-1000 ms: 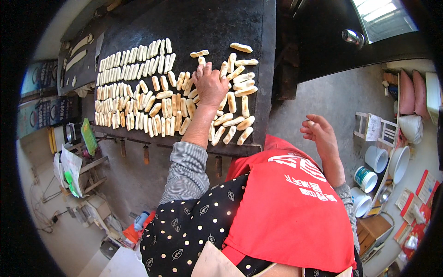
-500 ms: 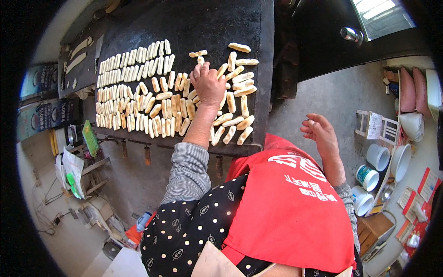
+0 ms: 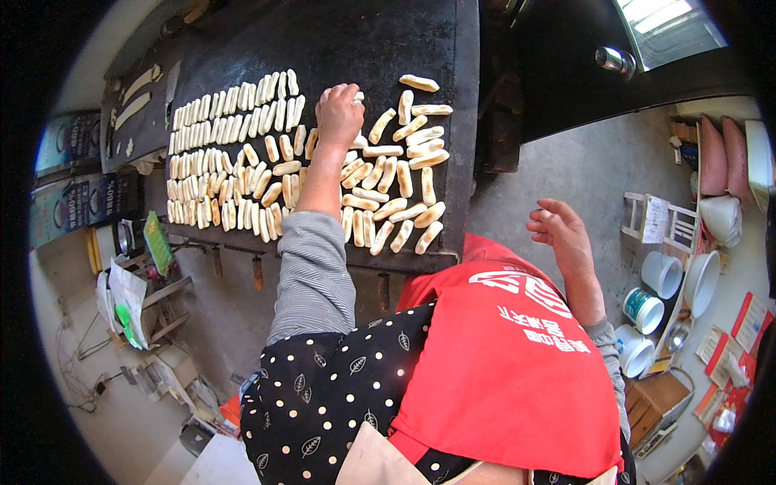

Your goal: The person cuts long strips of dough into small pieces using a cleaver, then shapes each piece by hand and places them in rows on a large flat surface. The person repeats this cycle, cutting more dough and arranging the shaped pieces.

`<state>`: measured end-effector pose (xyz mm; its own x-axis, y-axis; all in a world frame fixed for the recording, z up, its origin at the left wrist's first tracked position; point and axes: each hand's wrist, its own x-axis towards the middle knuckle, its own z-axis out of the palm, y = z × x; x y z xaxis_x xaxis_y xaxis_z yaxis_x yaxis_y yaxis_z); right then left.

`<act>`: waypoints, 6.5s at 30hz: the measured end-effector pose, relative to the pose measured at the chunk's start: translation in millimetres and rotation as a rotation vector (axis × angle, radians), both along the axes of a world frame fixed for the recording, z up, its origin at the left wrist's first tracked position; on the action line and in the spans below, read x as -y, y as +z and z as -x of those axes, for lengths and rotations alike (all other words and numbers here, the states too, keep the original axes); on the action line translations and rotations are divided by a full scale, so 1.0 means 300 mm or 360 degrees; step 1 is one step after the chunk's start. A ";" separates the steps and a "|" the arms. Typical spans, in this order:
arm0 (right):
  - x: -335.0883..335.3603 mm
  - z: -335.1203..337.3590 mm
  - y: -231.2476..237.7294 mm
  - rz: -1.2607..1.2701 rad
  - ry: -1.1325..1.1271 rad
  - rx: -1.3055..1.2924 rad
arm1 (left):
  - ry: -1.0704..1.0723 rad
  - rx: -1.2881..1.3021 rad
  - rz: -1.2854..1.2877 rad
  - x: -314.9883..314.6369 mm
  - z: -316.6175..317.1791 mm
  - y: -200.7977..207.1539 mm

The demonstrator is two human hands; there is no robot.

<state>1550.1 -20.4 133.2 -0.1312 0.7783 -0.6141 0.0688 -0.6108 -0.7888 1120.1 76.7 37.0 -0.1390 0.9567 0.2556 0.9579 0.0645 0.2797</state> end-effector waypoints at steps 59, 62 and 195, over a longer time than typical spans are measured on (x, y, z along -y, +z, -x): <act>0.189 -0.421 -0.187 0.0131 0.0154 0.0024 | 0.0144 0.1366 0.0293 1.079 -0.836 0.089; 0.197 -0.438 -0.224 0.0137 0.0299 0.0020 | 0.0721 0.1377 0.0419 1.286 -0.895 -0.032; -0.453 0.703 -0.198 -0.2199 0.2818 0.0791 | 0.3120 0.2217 -0.0301 1.854 -1.748 -0.651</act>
<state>1339.3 115.4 73.7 -0.9806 -0.0597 -0.1865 -0.0024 0.9560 -0.2933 1644.5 -479.6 -158.1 -0.5614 -0.4434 -0.6987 -0.8205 0.1887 0.5395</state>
